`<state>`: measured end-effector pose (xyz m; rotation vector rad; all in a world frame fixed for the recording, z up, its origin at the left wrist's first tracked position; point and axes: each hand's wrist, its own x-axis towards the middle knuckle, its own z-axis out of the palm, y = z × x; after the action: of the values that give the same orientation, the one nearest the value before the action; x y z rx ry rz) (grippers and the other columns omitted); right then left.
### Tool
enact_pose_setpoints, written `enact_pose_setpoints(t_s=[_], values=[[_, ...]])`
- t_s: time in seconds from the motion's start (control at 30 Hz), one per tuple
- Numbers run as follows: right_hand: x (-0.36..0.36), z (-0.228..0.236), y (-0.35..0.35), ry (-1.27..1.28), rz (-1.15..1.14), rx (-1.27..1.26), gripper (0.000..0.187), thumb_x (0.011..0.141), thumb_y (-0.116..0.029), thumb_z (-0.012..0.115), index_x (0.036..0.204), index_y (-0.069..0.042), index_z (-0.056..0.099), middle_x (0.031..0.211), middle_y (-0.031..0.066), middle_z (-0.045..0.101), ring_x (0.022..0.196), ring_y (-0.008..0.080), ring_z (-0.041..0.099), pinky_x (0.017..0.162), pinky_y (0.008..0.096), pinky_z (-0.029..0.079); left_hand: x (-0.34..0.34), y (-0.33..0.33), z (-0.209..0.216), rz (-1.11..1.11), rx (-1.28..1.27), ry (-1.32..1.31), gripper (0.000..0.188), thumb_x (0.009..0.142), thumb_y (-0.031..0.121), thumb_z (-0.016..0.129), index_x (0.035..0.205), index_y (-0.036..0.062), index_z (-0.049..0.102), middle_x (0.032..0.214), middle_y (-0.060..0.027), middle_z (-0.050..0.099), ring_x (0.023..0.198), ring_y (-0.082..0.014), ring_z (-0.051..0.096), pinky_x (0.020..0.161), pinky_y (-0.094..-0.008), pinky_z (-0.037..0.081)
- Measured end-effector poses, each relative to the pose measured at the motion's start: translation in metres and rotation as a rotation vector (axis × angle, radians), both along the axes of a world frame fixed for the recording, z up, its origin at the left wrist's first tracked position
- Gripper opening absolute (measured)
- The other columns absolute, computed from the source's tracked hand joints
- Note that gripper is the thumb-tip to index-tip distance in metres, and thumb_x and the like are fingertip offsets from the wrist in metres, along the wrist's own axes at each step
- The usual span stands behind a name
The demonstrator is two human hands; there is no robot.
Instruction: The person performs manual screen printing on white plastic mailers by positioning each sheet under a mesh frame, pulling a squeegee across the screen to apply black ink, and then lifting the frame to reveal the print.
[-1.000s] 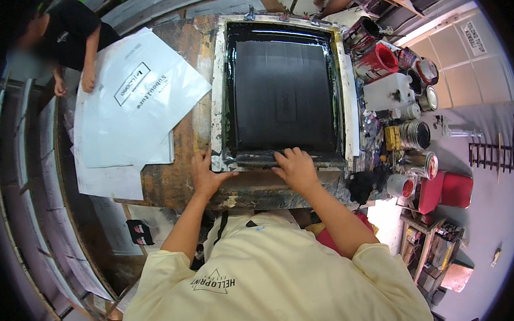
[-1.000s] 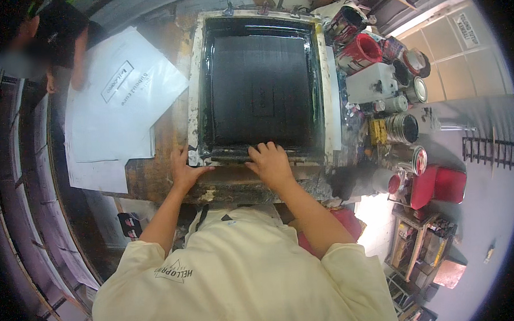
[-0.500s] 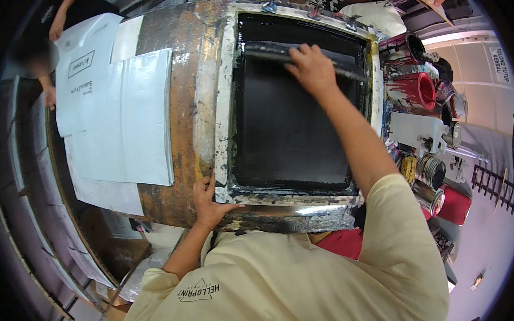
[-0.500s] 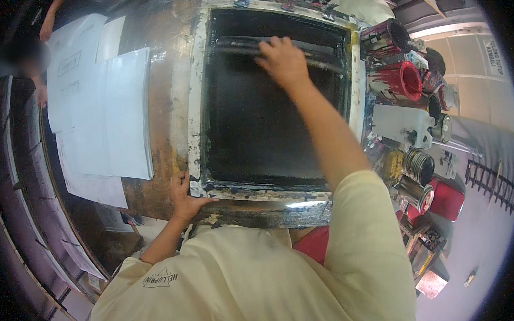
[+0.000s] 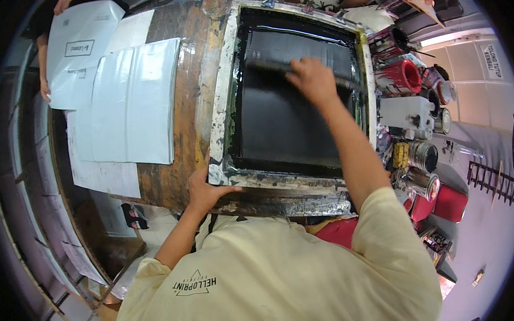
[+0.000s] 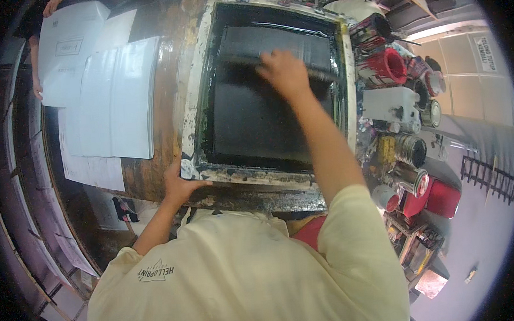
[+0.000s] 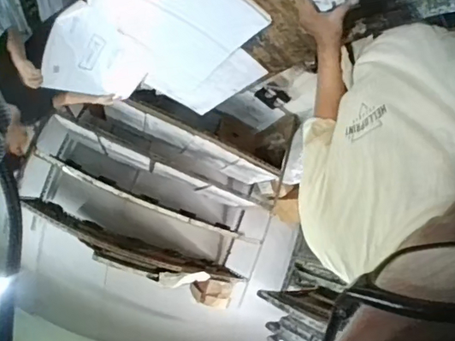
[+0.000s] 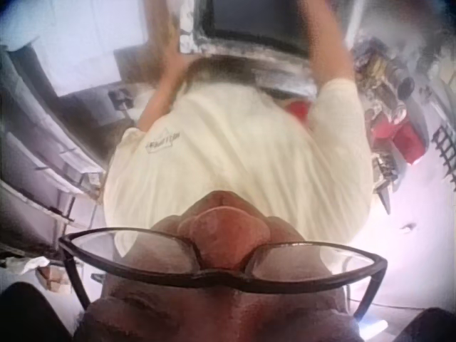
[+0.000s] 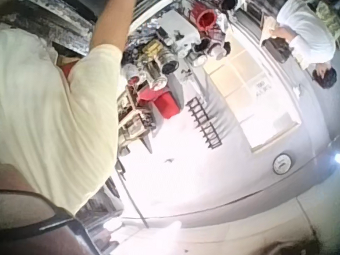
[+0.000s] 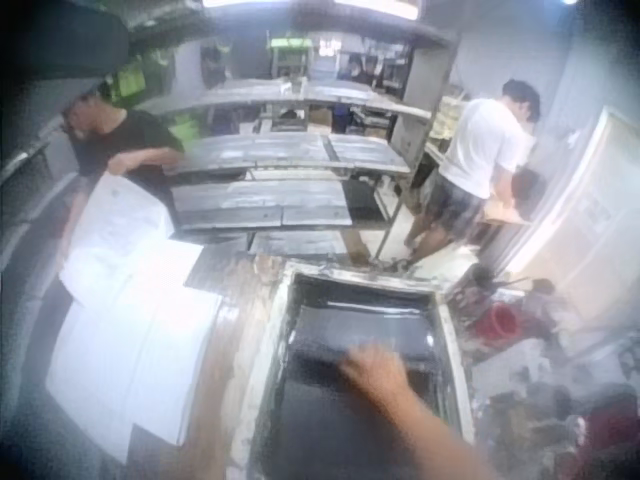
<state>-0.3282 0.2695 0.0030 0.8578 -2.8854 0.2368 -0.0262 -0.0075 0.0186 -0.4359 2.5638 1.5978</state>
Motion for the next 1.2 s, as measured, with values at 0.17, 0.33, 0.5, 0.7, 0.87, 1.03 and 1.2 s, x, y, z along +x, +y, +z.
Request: enact_pose_setpoints(t_s=[0.17, 0.33, 0.5, 0.7, 0.87, 1.03, 1.2], values=[[0.167, 0.046, 0.008, -0.128, 0.034, -0.042, 0.037, 0.087, -0.039, 0.079, 0.107, -0.012, 0.062, 0.099, 0.0097, 0.064, 0.093, 0.0344, 0.067, 0.073, 0.0495, 0.058, 0.003, -0.001, 0.005, -0.010, 0.099, -0.006, 0.067, 0.065, 0.013, 0.099, 0.123, -0.0034, 0.069, 0.107, -0.0105, 0.078, 0.100, -0.0196, 0.072, 0.093, -0.0354, 0.055], [0.227, 0.118, 0.013, -0.190, 0.010, -0.048, 0.037, 0.089, -0.037, 0.077, 0.105, -0.008, 0.061, 0.097, 0.0108, 0.063, 0.095, 0.0338, 0.065, 0.075, 0.0482, 0.057, -0.001, 0.002, 0.026, 0.018, 0.086, 0.077, 0.083, 0.069, 0.019, 0.101, 0.138, -0.0041, 0.062, 0.115, -0.0101, 0.077, 0.103, -0.0164, 0.071, 0.093, -0.0324, 0.056], [0.194, 0.216, 0.002, 0.174, -0.007, -0.042, 0.035, 0.091, -0.038, 0.072, 0.106, -0.008, 0.062, 0.096, 0.0100, 0.062, 0.098, 0.0321, 0.062, 0.088, 0.0491, 0.048, -0.042, 0.011, 0.108, 0.141, 0.426, 0.392, 0.072, 0.087, 0.014, 0.089, 0.147, -0.0040, 0.054, 0.118, -0.0075, 0.073, 0.103, -0.0144, 0.068, 0.092, -0.0295, 0.055], [0.111, 0.284, -0.008, 0.558, -0.005, -0.185, 0.038, 0.090, -0.046, 0.068, 0.091, -0.008, 0.069, 0.083, 0.0091, 0.067, 0.086, 0.0299, 0.067, 0.084, 0.0543, 0.043, -0.102, -0.026, 0.027, -0.075, 0.365, 0.519, 0.052, 0.097, 0.017, 0.078, 0.142, 0.0021, 0.055, 0.102, -0.0050, 0.062, 0.093, -0.0150, 0.059, 0.087, -0.0331, 0.050], [0.069, 0.318, -0.011, 0.506, -0.056, -0.195, 0.041, 0.091, -0.044, 0.064, 0.086, -0.004, 0.073, 0.081, 0.0141, 0.071, 0.083, 0.0334, 0.069, 0.084, 0.0512, 0.045, -0.067, -0.047, -0.068, -0.523, -0.369, 0.412, 0.026, 0.088, 0.023, 0.084, 0.103, 0.0069, 0.072, 0.113, -0.0096, 0.068, 0.104, -0.0314, 0.063, 0.091, -0.0435, 0.051], [0.074, 0.356, -0.032, 0.337, -0.141, -0.231, 0.041, 0.089, -0.037, 0.061, 0.083, 0.003, 0.070, 0.081, 0.0216, 0.069, 0.085, 0.0393, 0.068, 0.089, 0.0498, 0.047, -0.070, -0.044, -0.087, -0.568, -0.408, 0.433, 0.020, 0.089, 0.024, 0.081, 0.097, 0.0071, 0.074, 0.110, -0.0073, 0.070, 0.104, -0.0318, 0.062, 0.092, -0.0451, 0.051], [0.075, 0.338, -0.020, 0.372, -0.092, -0.300, 0.042, 0.089, -0.037, 0.062, 0.085, 0.004, 0.070, 0.081, 0.0223, 0.069, 0.085, 0.0399, 0.068, 0.086, 0.0503, 0.049, -0.073, -0.038, -0.061, -0.601, -0.486, 0.332, 0.024, 0.096, 0.029, 0.074, 0.093, 0.0048, 0.074, 0.105, -0.0089, 0.070, 0.099, -0.0335, 0.062, 0.088, -0.0452, 0.051]])
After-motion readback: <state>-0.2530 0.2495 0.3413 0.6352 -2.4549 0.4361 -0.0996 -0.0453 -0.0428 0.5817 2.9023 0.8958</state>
